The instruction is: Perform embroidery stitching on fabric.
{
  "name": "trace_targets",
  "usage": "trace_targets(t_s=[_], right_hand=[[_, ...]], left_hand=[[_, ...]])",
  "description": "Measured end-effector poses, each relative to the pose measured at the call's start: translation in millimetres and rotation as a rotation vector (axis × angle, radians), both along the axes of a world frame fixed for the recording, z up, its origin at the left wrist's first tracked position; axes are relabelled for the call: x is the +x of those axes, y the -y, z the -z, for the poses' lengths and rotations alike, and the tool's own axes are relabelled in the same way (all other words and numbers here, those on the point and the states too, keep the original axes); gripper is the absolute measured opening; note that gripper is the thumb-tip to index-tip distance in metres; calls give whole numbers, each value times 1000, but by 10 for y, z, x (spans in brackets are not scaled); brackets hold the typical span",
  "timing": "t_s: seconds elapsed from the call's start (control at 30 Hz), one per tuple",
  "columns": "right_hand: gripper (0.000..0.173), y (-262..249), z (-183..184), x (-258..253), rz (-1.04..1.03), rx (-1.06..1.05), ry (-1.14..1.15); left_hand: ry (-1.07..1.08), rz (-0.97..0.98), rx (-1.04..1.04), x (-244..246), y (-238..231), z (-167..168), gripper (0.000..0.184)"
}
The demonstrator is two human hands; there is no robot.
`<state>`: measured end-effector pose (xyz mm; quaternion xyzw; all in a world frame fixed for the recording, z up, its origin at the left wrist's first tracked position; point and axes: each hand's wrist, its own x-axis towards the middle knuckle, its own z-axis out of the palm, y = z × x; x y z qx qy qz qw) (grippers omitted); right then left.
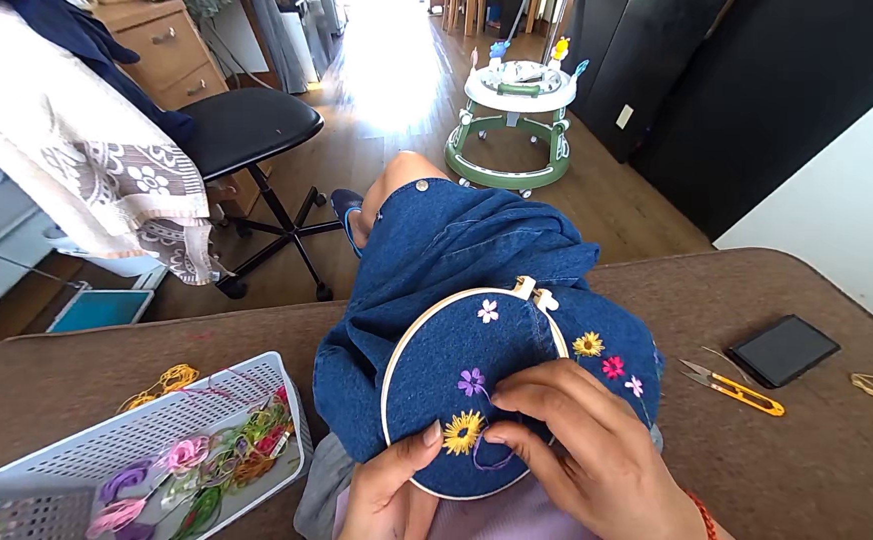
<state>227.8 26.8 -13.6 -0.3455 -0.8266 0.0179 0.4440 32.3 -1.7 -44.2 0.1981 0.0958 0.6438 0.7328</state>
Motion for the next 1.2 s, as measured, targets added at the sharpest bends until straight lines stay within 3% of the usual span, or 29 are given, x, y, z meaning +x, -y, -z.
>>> trace_targets(t_s=[0.23,0.47,0.67,0.9,1.2], right_hand=[[19,-27,-4,-64,49,90,-40],[33,-42,-193,-55,-67,-290,-156],[19,-124,-414,-134,-53,-389,-111],[20,-207,-773,25,-436,-563,-678],[12,-129,-1071,478,-321,-325,-897]], left_hand=[[-35,-37,43,19,16,40,25],[-148,-121,65,65,38,34,28],[-208,-147,82,87,65,1,29],[-144,-107,92,61,54,26,29],[-63,-52,39,31,23,45,27]])
